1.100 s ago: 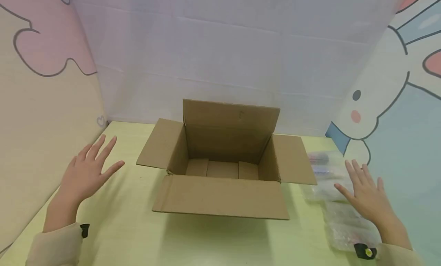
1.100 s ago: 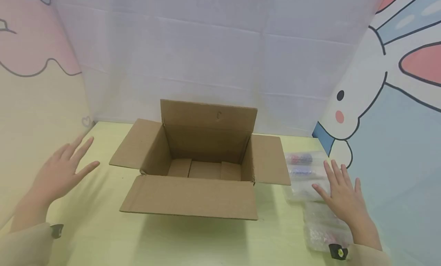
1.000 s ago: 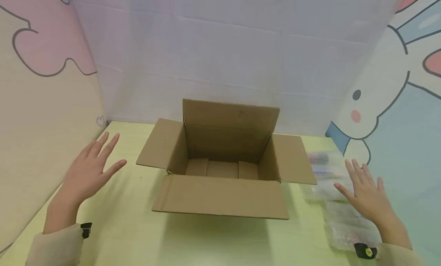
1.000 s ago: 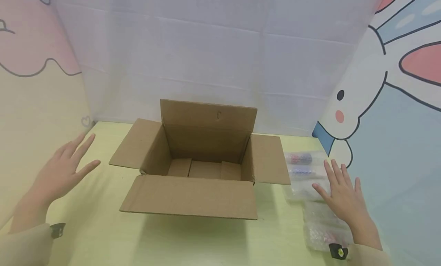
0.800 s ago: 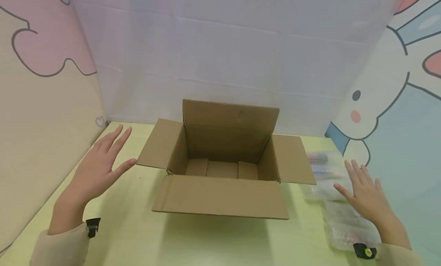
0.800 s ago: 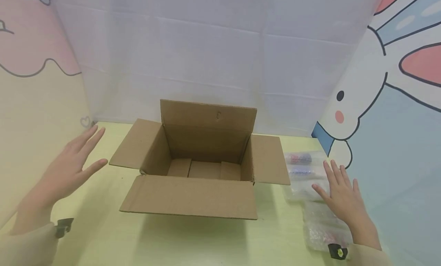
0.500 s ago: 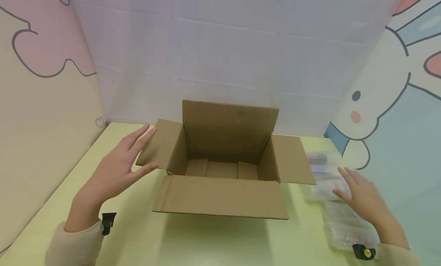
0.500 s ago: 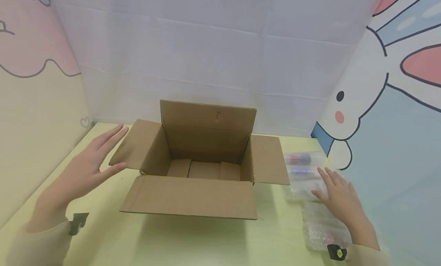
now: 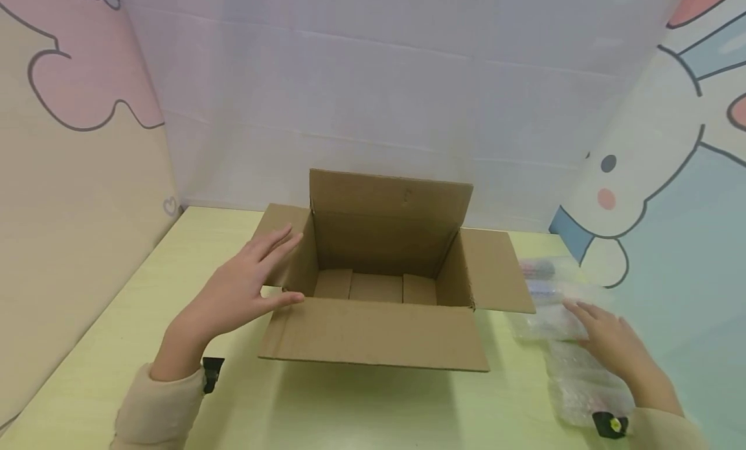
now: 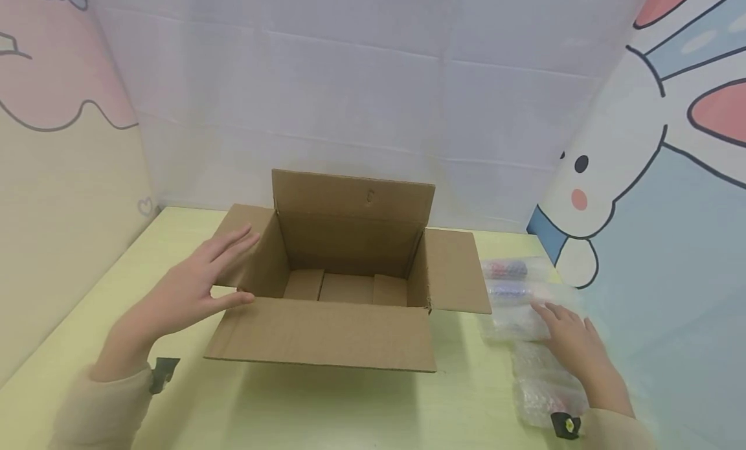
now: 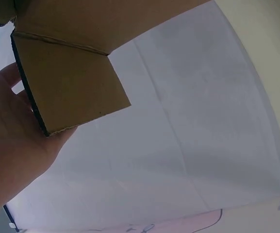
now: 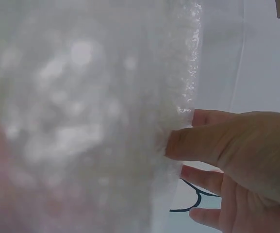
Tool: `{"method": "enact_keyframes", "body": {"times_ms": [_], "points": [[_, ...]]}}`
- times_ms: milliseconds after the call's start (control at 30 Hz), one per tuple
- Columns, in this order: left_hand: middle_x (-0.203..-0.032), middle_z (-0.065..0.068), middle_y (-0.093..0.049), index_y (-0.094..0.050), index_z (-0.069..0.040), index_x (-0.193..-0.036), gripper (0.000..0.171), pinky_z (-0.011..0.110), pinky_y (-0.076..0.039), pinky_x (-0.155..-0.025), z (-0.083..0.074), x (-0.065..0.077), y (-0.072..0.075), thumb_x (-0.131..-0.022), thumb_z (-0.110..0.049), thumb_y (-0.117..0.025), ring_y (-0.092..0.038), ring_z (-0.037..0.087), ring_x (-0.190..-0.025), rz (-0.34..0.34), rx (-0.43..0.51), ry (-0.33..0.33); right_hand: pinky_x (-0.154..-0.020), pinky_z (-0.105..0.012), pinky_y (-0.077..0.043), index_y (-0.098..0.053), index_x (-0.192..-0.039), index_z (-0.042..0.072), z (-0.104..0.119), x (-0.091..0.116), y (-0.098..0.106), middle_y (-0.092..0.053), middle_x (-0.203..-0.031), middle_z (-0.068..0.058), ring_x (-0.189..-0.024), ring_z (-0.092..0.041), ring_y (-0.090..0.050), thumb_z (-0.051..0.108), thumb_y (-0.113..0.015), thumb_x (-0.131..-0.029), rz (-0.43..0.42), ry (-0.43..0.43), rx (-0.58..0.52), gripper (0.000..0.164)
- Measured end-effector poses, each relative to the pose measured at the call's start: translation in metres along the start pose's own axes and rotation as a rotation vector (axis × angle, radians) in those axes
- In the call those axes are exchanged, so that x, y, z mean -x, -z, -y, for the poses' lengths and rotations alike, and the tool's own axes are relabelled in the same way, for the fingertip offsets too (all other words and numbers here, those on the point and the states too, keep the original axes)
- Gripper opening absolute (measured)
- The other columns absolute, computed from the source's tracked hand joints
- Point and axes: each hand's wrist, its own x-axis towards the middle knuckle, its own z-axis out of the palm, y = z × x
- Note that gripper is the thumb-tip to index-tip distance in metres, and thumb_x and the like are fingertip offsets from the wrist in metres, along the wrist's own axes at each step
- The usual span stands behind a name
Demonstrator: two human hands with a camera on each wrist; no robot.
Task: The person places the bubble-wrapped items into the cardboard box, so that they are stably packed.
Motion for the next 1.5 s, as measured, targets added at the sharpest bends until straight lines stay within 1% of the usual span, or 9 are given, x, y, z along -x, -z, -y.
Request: {"method": "enact_keyframes", "body": {"times_ms": [167, 300, 400, 667, 833, 1033, 1300, 1400, 1500], "points": [[-0.159, 0.01, -0.028, -0.03, -0.014, -0.153, 0.097, 0.056, -0.035, -0.109, -0.002, -0.001, -0.005, -0.078, -0.06, -0.07, -0.031, 0.038, -0.142, -0.014, -0.053, -0.036, -0.087, -0.078, -0.033, -0.047, -0.135, -0.003, -0.004, 0.0, -0.002, -0.047, -0.133, -0.038, -0.112, -0.059, -0.047, 0.002, -0.076, -0.076, 0.051, -0.028, -0.011, 0.066], [-0.159, 0.012, -0.028, -0.03, -0.008, -0.152, 0.104, 0.056, -0.033, -0.111, -0.004, 0.001, -0.009, -0.075, -0.062, -0.072, -0.028, 0.038, -0.143, -0.001, -0.057, -0.026, -0.088, -0.079, -0.031, -0.046, -0.135, -0.002, -0.006, -0.001, -0.001, -0.046, -0.133, -0.038, -0.112, -0.06, -0.046, 0.002, -0.075, -0.077, 0.06, -0.037, -0.011, 0.065], [-0.158, 0.014, -0.029, -0.03, -0.004, -0.152, 0.106, 0.056, -0.034, -0.11, -0.006, 0.002, -0.012, -0.074, -0.063, -0.072, -0.028, 0.039, -0.143, -0.015, -0.055, -0.025, -0.088, -0.08, -0.029, -0.046, -0.135, -0.001, -0.007, -0.001, 0.001, -0.047, -0.132, -0.037, -0.112, -0.06, -0.046, 0.0, -0.073, -0.078, 0.066, -0.048, 0.002, 0.063], [-0.158, 0.011, -0.029, -0.028, -0.006, -0.153, 0.112, 0.056, -0.041, -0.104, -0.011, 0.004, -0.02, -0.068, -0.059, -0.079, -0.028, 0.035, -0.143, -0.095, 0.0, -0.007, -0.09, -0.081, -0.026, -0.043, -0.138, 0.0, -0.012, -0.002, 0.004, -0.044, -0.135, -0.036, -0.115, -0.06, -0.042, -0.002, -0.07, -0.079, 0.096, -0.069, -0.023, 0.065], [-0.159, 0.011, -0.026, -0.024, -0.006, -0.154, 0.113, 0.056, -0.037, -0.108, -0.017, 0.005, -0.019, -0.069, -0.056, -0.08, -0.026, 0.035, -0.144, -0.09, 0.029, -0.005, -0.09, -0.083, -0.023, -0.044, -0.137, 0.002, -0.013, 0.0, 0.004, -0.046, -0.134, -0.034, -0.116, -0.059, -0.04, -0.001, -0.069, -0.08, 0.075, -0.062, -0.031, 0.063], [-0.161, 0.011, -0.021, -0.02, -0.007, -0.155, 0.112, 0.057, -0.031, -0.112, -0.023, 0.004, -0.019, -0.071, -0.049, -0.081, -0.022, 0.035, -0.146, -0.074, 0.076, 0.01, -0.088, -0.082, -0.026, -0.046, -0.135, 0.004, -0.018, 0.003, 0.006, -0.048, -0.133, -0.033, -0.113, -0.059, -0.043, 0.002, -0.069, -0.082, 0.061, -0.058, -0.019, 0.058], [-0.163, 0.007, -0.013, -0.013, -0.012, -0.157, 0.109, 0.06, -0.029, -0.111, -0.024, 0.005, -0.023, -0.076, -0.04, -0.081, -0.018, 0.035, -0.147, -0.049, 0.208, 0.032, -0.077, -0.07, -0.042, -0.049, -0.13, -0.001, -0.027, 0.007, 0.016, -0.054, -0.122, -0.033, -0.1, -0.059, -0.052, 0.003, -0.069, -0.081, -0.038, -0.024, 0.035, 0.053], [-0.163, 0.005, -0.011, -0.011, -0.014, -0.157, 0.109, 0.061, -0.028, -0.112, -0.023, 0.006, -0.023, -0.077, -0.04, -0.08, -0.017, 0.034, -0.147, -0.039, 0.233, 0.042, -0.073, -0.067, -0.044, -0.046, -0.131, -0.001, -0.029, 0.01, 0.024, -0.053, -0.12, -0.035, -0.097, -0.058, -0.052, 0.007, -0.069, -0.083, -0.067, -0.049, 0.004, 0.053], [-0.164, 0.004, -0.009, -0.009, -0.016, -0.157, 0.109, 0.061, -0.026, -0.112, -0.023, 0.007, -0.024, -0.078, -0.039, -0.08, -0.015, 0.033, -0.148, -0.027, 0.249, 0.053, -0.072, -0.071, -0.041, -0.042, -0.136, -0.002, -0.029, 0.011, 0.035, -0.048, -0.122, -0.038, -0.1, -0.059, -0.047, 0.016, -0.066, -0.09, -0.069, -0.124, -0.044, 0.055]]}}
